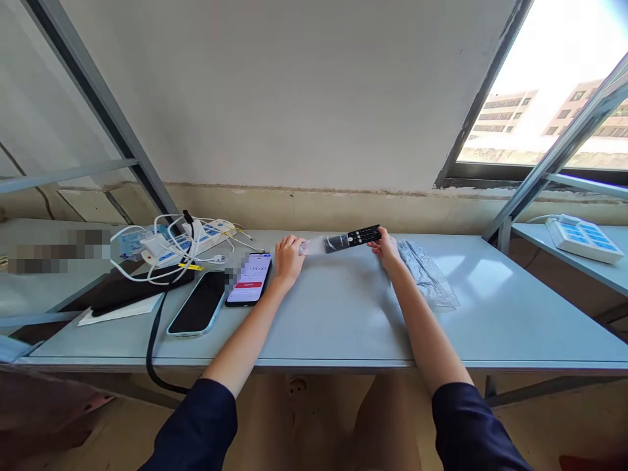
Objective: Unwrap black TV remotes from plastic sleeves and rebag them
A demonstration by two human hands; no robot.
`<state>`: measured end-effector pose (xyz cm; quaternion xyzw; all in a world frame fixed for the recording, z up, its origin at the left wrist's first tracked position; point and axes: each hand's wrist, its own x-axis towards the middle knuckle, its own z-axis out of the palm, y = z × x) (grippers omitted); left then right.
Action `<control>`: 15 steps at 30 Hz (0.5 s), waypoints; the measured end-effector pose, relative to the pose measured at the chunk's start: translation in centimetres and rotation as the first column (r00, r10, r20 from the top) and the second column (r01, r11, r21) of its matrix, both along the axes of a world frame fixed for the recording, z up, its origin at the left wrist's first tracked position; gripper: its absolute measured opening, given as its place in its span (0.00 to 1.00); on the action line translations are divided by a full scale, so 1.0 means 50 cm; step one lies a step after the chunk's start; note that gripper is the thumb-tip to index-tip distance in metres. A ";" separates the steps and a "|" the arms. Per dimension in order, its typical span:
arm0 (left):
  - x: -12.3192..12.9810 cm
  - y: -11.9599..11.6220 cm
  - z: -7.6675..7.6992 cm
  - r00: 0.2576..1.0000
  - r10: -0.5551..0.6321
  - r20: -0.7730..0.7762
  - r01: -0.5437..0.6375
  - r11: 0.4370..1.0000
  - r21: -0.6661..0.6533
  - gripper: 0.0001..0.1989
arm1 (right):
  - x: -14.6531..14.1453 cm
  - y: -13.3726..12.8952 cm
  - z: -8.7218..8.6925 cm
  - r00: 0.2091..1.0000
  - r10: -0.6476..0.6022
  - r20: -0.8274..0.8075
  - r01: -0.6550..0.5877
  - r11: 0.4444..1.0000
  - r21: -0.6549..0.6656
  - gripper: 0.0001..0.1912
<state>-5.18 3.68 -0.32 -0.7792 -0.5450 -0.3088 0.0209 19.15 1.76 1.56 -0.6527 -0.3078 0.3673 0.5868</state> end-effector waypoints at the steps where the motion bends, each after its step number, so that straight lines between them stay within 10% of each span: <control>1: 0.001 0.001 -0.003 1.000 0.017 0.024 -0.017 1.000 0.008 0.11 | 0.004 0.004 -0.003 1.000 -0.023 -0.020 0.023 1.000 -0.002 0.13; 8: 0.007 -0.003 -0.002 0.981 0.098 0.165 -0.102 0.995 0.018 0.14 | 0.009 0.013 -0.020 0.996 -0.047 -0.081 0.044 0.998 -0.046 0.12; 15: 0.027 -0.032 0.019 0.998 -0.063 0.032 0.064 0.997 -0.049 0.11 | -0.065 0.011 -0.045 0.945 0.327 -0.012 -0.328 0.943 -0.055 0.05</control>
